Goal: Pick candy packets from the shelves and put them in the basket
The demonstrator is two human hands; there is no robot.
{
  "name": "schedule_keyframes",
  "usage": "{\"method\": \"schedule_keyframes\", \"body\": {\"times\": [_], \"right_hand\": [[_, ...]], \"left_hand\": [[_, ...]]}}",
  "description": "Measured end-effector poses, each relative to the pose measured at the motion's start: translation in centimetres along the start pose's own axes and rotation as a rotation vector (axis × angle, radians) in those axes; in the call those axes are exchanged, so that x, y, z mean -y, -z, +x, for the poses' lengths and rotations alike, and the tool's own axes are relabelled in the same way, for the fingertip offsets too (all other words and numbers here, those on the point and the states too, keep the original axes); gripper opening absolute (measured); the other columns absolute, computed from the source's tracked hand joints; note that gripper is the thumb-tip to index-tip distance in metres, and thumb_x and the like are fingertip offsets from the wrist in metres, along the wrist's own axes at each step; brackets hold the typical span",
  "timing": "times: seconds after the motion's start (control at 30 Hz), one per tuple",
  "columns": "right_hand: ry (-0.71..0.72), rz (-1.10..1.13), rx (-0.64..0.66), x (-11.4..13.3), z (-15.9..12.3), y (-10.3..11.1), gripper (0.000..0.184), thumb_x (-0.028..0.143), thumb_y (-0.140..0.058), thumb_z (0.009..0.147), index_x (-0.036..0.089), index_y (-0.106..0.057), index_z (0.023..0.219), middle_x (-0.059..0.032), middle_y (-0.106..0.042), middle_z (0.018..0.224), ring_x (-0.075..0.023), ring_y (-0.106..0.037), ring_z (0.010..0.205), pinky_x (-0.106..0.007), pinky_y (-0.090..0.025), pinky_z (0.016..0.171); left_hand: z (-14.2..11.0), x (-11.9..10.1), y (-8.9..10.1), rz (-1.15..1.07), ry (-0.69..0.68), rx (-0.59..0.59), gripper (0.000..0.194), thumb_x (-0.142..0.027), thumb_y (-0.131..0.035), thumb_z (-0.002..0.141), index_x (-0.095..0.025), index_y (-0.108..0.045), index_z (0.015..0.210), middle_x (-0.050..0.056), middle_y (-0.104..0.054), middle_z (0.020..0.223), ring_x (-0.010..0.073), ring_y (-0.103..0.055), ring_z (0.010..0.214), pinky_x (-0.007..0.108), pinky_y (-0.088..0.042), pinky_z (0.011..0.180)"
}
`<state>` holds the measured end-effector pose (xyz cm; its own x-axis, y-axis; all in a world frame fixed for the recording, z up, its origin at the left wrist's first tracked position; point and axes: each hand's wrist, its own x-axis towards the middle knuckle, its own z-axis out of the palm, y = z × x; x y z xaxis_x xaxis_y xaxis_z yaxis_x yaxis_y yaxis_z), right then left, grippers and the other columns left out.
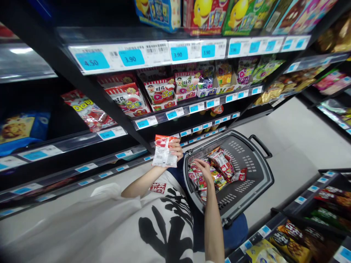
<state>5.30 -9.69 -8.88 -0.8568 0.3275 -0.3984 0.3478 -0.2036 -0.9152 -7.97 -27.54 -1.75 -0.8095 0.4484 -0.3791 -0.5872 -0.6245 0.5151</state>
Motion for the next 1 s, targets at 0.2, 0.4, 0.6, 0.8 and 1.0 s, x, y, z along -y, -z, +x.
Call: {"method": "schedule_keyframes", "body": {"times": [0.2, 0.4, 0.6, 0.8, 1.0], "right_hand": [[0.003, 0.003, 0.004, 0.2, -0.2, -0.1, 0.05, 0.045, -0.086, 0.065, 0.019, -0.079, 0.106, -0.0095, -0.077, 0.11, -0.0224, -0.07, 0.094, -0.029, -0.051, 0.076], [0.001, 0.0, 0.011, 0.0, 0.0, 0.0, 0.05, 0.047, -0.084, 0.07, 0.017, -0.078, 0.11, -0.0102, -0.077, 0.109, -0.0207, -0.068, 0.088, -0.029, -0.051, 0.075], [0.016, 0.03, -0.003, -0.6, 0.2, 0.0, 0.05, 0.049, -0.085, 0.066, 0.017, -0.078, 0.104, -0.0089, -0.077, 0.105, -0.0236, -0.069, 0.091, -0.031, -0.053, 0.074], [0.064, 0.11, -0.025, 0.9, 0.0, 0.1, 0.054, 0.059, -0.081, 0.069, 0.02, -0.077, 0.105, -0.0105, -0.075, 0.112, -0.0266, -0.069, 0.101, -0.034, -0.055, 0.08], [0.153, 0.184, 0.006, 5.0, -4.0, -1.5, 0.064, 0.065, -0.085, 0.062, 0.02, -0.075, 0.106, -0.0104, -0.075, 0.112, -0.0281, -0.071, 0.102, -0.04, -0.058, 0.089]], "left_hand": [[-0.6, -0.2, 0.1, 0.14, -0.037, 0.045, 0.042, -0.056, -0.057, 0.093, -0.026, -0.062, 0.122, 0.008, -0.072, 0.101, 0.0171, -0.057, 0.071, 0.03, -0.034, 0.061], [-1.1, -2.4, -1.6, 0.267, 0.167, 0.275, 0.043, -0.053, -0.069, 0.086, -0.018, -0.069, 0.11, 0.011, -0.074, 0.091, 0.0178, -0.063, 0.069, 0.028, -0.042, 0.061], [-1.3, -3.6, -3.3, 0.527, 0.173, 0.355, 0.051, -0.052, -0.086, 0.072, -0.005, -0.075, 0.09, 0.015, -0.075, 0.081, 0.0235, -0.071, 0.072, 0.032, -0.054, 0.072], [-1.4, -3.4, -3.3, 0.612, 0.111, 0.275, 0.057, -0.058, -0.085, 0.07, -0.007, -0.077, 0.093, 0.015, -0.077, 0.084, 0.023, -0.072, 0.069, 0.03, -0.054, 0.067], [-2.9, -1.1, -4.0, 0.632, 0.164, 0.291, 0.06, -0.061, -0.086, 0.067, -0.008, -0.076, 0.091, 0.012, -0.075, 0.078, 0.0218, -0.07, 0.065, 0.03, -0.055, 0.065]]}}
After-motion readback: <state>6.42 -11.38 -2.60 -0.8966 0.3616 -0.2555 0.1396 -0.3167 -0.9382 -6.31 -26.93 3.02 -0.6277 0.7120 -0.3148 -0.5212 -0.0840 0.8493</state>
